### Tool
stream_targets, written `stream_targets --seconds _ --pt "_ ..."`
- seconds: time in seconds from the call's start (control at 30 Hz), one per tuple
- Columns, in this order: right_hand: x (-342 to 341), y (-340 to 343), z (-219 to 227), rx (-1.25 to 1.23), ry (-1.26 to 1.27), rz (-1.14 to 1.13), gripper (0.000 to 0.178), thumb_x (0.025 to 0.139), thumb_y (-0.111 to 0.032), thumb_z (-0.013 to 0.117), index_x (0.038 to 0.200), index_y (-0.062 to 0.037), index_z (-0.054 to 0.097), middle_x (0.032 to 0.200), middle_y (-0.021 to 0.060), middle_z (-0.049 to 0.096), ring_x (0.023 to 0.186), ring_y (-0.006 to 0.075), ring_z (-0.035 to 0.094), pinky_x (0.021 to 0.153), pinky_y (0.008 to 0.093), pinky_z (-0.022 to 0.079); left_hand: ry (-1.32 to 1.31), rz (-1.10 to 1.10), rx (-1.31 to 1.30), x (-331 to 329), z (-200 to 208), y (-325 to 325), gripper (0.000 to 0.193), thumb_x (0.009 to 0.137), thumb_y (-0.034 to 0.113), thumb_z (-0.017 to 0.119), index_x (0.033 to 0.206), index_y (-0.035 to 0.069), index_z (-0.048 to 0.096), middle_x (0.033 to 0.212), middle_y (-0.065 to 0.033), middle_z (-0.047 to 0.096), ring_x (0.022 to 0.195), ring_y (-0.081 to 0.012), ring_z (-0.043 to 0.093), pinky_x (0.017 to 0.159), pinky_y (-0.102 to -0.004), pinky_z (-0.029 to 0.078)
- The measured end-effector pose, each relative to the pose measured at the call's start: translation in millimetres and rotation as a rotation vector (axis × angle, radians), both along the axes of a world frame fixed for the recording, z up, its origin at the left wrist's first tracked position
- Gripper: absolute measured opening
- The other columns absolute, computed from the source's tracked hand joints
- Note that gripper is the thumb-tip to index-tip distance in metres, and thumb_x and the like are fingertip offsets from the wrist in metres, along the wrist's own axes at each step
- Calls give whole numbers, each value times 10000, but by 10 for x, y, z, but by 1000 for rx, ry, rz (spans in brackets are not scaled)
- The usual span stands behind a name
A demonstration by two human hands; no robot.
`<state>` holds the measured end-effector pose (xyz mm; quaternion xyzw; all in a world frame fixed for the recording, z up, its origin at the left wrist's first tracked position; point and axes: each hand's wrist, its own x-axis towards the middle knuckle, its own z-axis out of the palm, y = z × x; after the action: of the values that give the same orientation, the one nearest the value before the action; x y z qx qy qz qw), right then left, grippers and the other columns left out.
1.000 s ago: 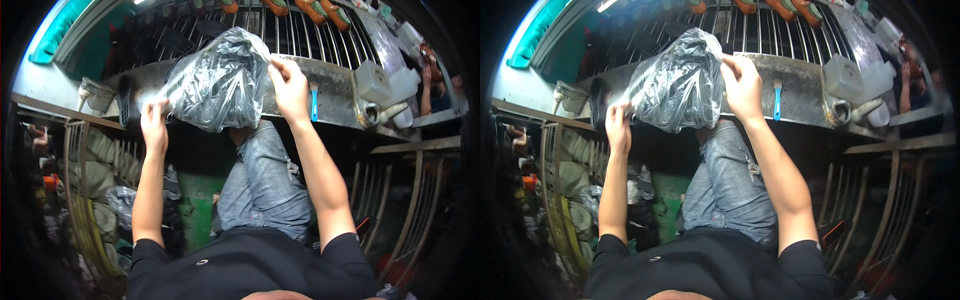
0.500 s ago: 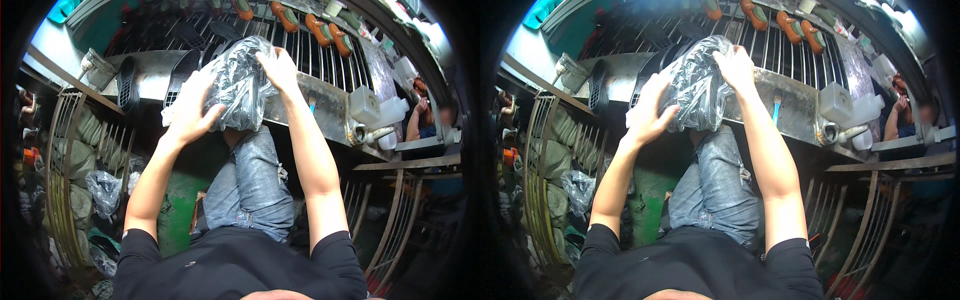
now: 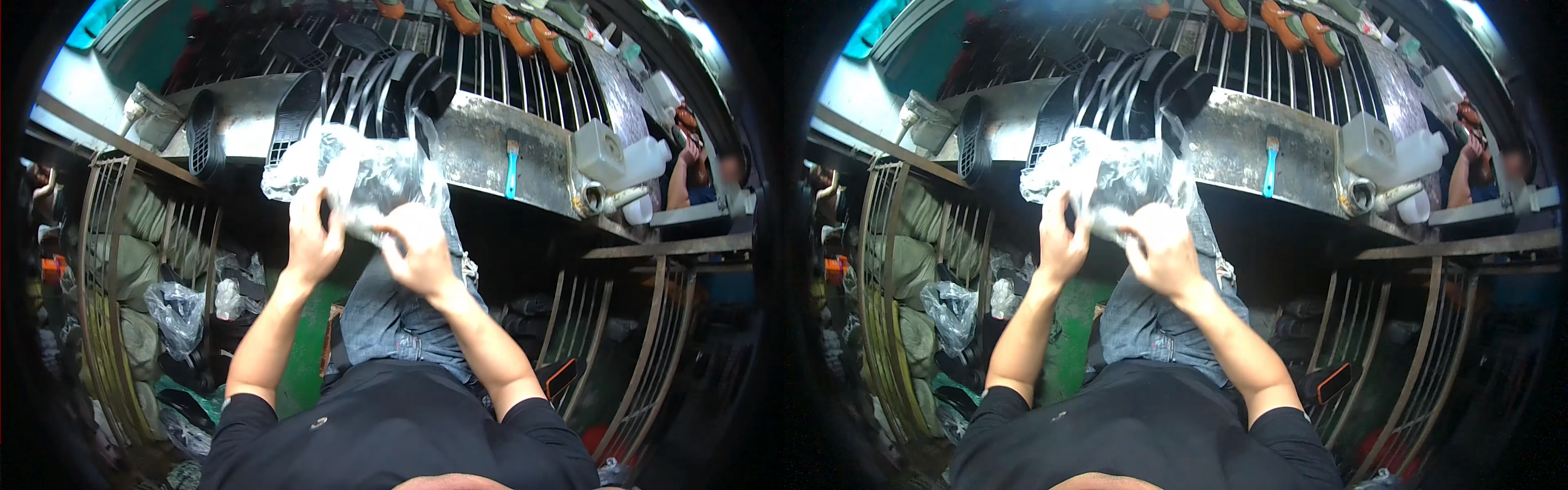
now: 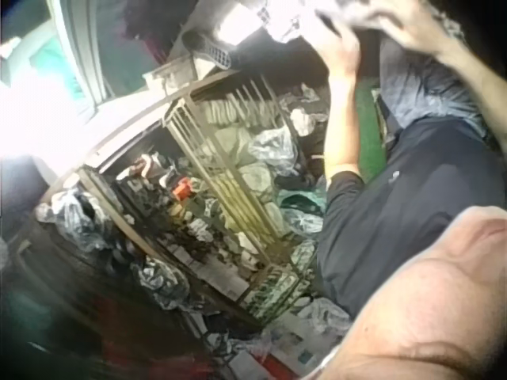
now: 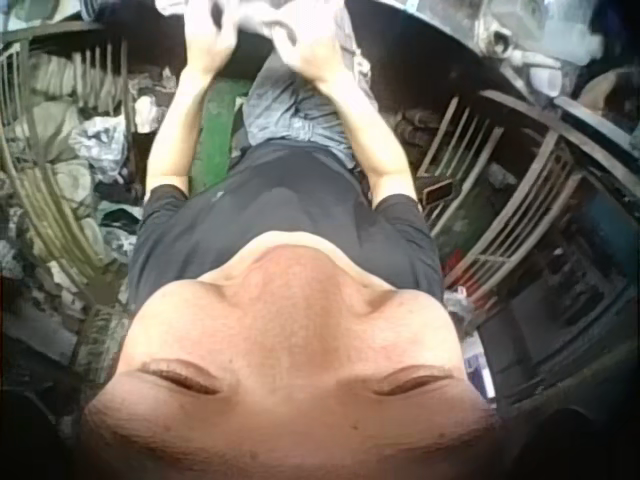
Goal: Applying adhesive to shoe soles using a brush at a manufacturing workstation and retrieving more components from storage bags.
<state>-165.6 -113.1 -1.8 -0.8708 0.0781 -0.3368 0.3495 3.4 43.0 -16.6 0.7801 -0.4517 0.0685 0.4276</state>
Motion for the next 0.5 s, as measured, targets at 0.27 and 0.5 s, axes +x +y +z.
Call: stream_targets --seconds 0.27,0.5 --pt "-278 1065 -446 -234 197 391 160 856 -175 721 988 -85 720 989 100 663 1027 322 646 994 478 482 1647 -270 -357 -592 -276 462 611 1123 332 591 1609 -5 438 1383 -188 687 1216 -242 673 1105 -391 501" --pt "153 324 129 -94 -151 -54 415 887 -80 780 1300 -86 735 1305 166 707 1243 396 664 1101 524 505 1112 76 -236 -412 -316 1167 201 1097 128 671 1261 12 684 945 -4 686 874 -97 653 868 -267 540"
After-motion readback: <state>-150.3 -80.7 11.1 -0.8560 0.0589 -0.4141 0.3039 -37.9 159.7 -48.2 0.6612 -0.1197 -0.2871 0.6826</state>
